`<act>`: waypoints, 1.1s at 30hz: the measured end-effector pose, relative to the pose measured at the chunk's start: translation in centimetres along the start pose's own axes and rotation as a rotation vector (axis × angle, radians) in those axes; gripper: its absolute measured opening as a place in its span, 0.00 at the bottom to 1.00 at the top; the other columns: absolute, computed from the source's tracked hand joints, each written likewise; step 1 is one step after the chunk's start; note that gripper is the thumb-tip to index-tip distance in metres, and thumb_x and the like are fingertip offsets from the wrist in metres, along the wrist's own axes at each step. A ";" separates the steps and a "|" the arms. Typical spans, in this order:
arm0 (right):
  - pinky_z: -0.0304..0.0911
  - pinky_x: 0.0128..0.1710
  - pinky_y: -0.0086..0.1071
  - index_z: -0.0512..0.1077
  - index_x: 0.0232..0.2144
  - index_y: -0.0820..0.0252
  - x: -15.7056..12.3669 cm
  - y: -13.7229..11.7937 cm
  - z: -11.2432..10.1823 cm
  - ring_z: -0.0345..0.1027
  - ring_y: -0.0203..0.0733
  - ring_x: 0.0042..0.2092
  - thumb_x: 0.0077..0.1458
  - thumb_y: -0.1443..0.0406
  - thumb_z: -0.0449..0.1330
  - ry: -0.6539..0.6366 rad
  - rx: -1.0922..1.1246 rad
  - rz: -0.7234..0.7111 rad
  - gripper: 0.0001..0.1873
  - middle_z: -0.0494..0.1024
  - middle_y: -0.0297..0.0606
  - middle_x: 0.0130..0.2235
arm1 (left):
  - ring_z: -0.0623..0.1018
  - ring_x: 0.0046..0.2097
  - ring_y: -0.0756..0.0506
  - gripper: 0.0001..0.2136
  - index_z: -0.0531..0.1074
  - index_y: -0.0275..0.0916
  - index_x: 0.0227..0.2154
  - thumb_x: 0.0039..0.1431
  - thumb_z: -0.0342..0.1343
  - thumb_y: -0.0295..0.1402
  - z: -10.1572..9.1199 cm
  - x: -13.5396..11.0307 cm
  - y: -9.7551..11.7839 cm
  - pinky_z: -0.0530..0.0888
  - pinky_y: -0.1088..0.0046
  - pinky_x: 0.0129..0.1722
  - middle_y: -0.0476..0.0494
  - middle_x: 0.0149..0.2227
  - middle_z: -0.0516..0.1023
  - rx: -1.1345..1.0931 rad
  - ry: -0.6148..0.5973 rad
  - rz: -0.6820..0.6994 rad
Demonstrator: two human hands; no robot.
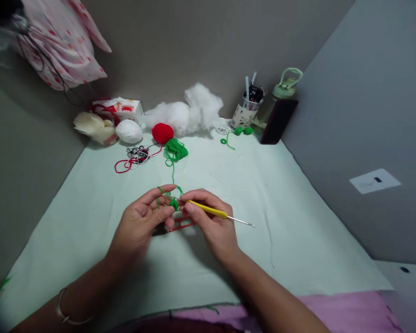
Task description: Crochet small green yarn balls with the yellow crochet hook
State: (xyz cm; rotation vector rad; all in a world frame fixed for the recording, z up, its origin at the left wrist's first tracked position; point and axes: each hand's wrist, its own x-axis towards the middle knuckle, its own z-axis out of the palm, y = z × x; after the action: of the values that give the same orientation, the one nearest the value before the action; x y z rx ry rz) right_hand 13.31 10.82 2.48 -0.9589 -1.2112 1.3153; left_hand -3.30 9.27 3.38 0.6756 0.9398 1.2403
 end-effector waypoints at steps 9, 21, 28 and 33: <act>0.74 0.42 0.38 0.86 0.40 0.44 0.3 -0.1 -0.2 0.78 0.42 0.41 0.64 0.59 0.67 -0.082 0.030 -0.079 0.06 0.86 0.37 0.46 | 0.85 0.36 0.49 0.18 0.80 0.41 0.51 0.56 0.72 0.30 -0.1 -0.1 0.1 0.83 0.71 0.43 0.48 0.39 0.80 -0.122 -0.027 -0.091; 0.75 0.34 0.31 0.82 0.37 0.52 0.6 -0.9 0.3 0.78 0.36 0.32 0.67 0.54 0.64 -0.105 0.299 0.031 0.11 0.86 0.37 0.40 | 0.83 0.37 0.50 0.17 0.82 0.40 0.48 0.55 0.72 0.28 0.1 -0.3 0.4 0.83 0.76 0.39 0.52 0.34 0.78 -0.110 -0.040 -0.002; 0.78 0.37 0.30 0.81 0.41 0.54 0.4 -0.8 -0.1 0.81 0.35 0.35 0.72 0.59 0.58 -0.150 0.249 -0.092 0.12 0.85 0.36 0.42 | 0.83 0.35 0.53 0.15 0.83 0.41 0.46 0.55 0.73 0.27 0.4 -0.3 0.7 0.82 0.80 0.37 0.53 0.32 0.80 -0.125 -0.026 0.041; 0.80 0.38 0.34 0.81 0.44 0.54 -0.2 -0.7 0.0 0.82 0.38 0.38 0.73 0.62 0.57 -0.122 0.120 -0.239 0.11 0.83 0.38 0.44 | 0.83 0.35 0.52 0.14 0.84 0.42 0.44 0.55 0.73 0.27 0.3 -0.4 0.7 0.82 0.80 0.38 0.53 0.31 0.80 -0.105 -0.021 0.050</act>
State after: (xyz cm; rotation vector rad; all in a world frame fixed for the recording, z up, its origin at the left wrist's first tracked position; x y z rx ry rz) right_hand 13.49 10.62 3.16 -0.6347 -1.2814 1.2530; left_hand -3.44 9.09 4.19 0.6310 0.8394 1.3149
